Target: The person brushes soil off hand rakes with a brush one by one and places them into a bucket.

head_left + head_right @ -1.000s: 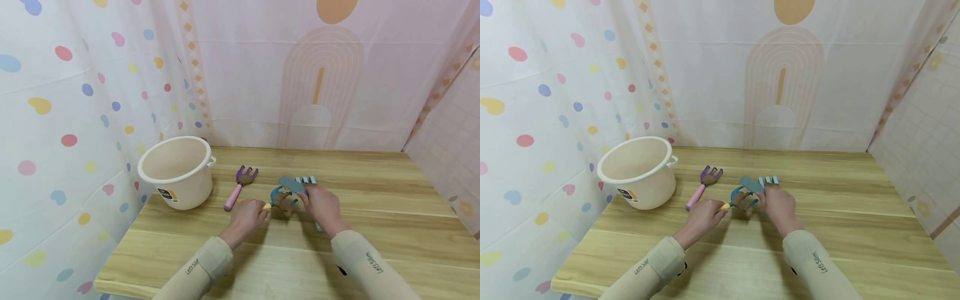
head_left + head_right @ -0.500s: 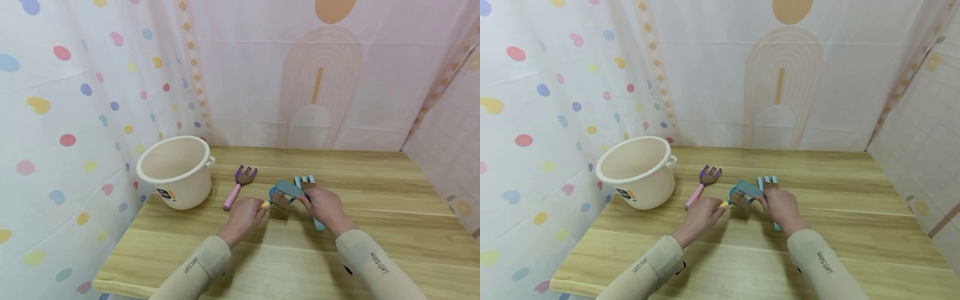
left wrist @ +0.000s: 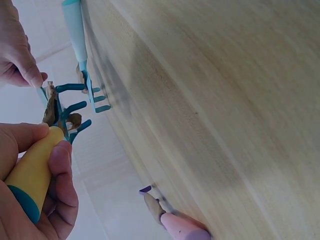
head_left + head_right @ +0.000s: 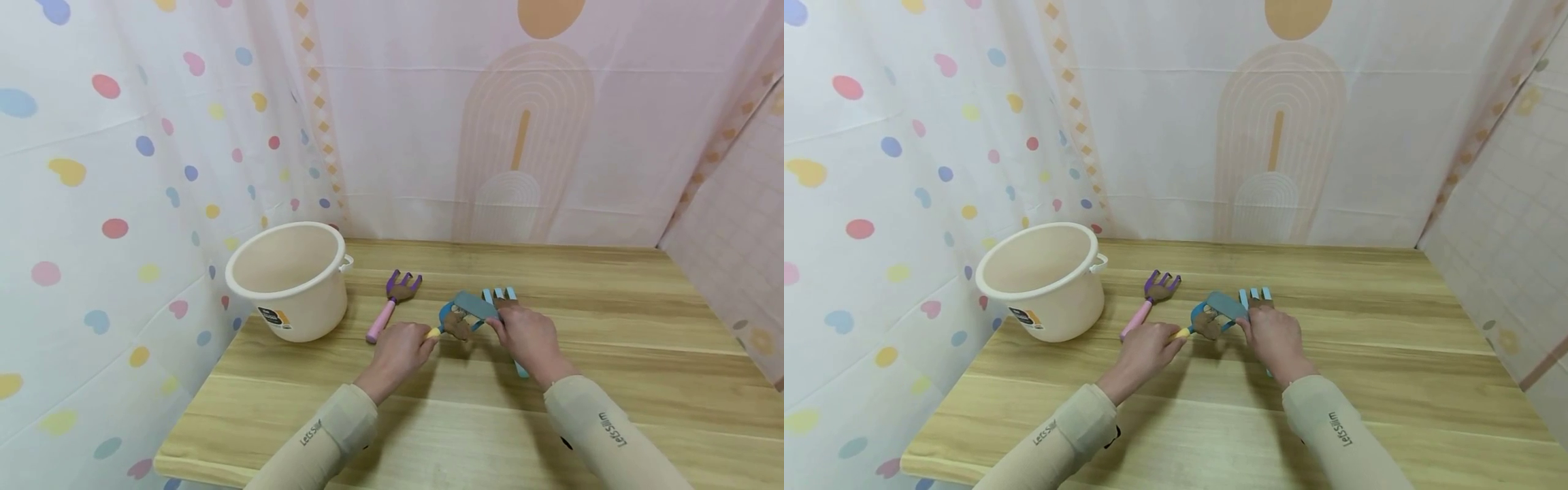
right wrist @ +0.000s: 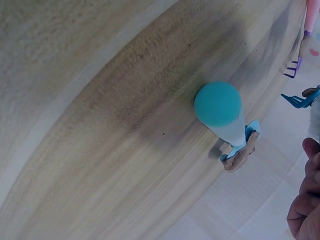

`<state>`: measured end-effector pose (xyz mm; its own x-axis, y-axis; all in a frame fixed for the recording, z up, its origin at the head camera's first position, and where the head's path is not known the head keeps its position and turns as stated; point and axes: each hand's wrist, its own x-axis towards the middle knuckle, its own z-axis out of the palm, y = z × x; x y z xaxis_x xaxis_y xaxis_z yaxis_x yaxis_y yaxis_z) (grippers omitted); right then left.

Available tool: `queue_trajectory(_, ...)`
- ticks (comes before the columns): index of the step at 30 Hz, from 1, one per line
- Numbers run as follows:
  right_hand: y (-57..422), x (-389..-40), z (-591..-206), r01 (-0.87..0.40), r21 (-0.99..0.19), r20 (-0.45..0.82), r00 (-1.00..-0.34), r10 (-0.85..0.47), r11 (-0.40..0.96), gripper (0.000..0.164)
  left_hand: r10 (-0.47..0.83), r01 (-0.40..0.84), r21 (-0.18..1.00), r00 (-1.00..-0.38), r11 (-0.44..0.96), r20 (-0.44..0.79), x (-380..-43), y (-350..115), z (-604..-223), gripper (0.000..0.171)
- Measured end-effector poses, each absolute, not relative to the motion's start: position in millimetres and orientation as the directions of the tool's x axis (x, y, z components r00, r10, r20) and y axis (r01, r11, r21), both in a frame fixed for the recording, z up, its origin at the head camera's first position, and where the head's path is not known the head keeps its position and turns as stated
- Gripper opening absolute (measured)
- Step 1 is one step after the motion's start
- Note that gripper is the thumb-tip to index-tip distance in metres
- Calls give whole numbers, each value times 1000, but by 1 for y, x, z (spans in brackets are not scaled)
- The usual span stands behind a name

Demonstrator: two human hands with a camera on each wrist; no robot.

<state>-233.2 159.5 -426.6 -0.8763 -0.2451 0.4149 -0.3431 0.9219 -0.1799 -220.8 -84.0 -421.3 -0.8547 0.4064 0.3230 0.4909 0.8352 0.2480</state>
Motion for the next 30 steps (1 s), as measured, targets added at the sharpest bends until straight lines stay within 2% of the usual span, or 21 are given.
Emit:
queue_trajectory(20,162,-232,-424,-208,-304,228,-963,-141,930,30,389,479,245,-857,843,337,-222,-86,-426,35)
queue_trajectory(30,163,-231,-418,-185,-378,256,-962,-90,907,27,371,463,295,-873,836,317,-223,-89,-427,27)
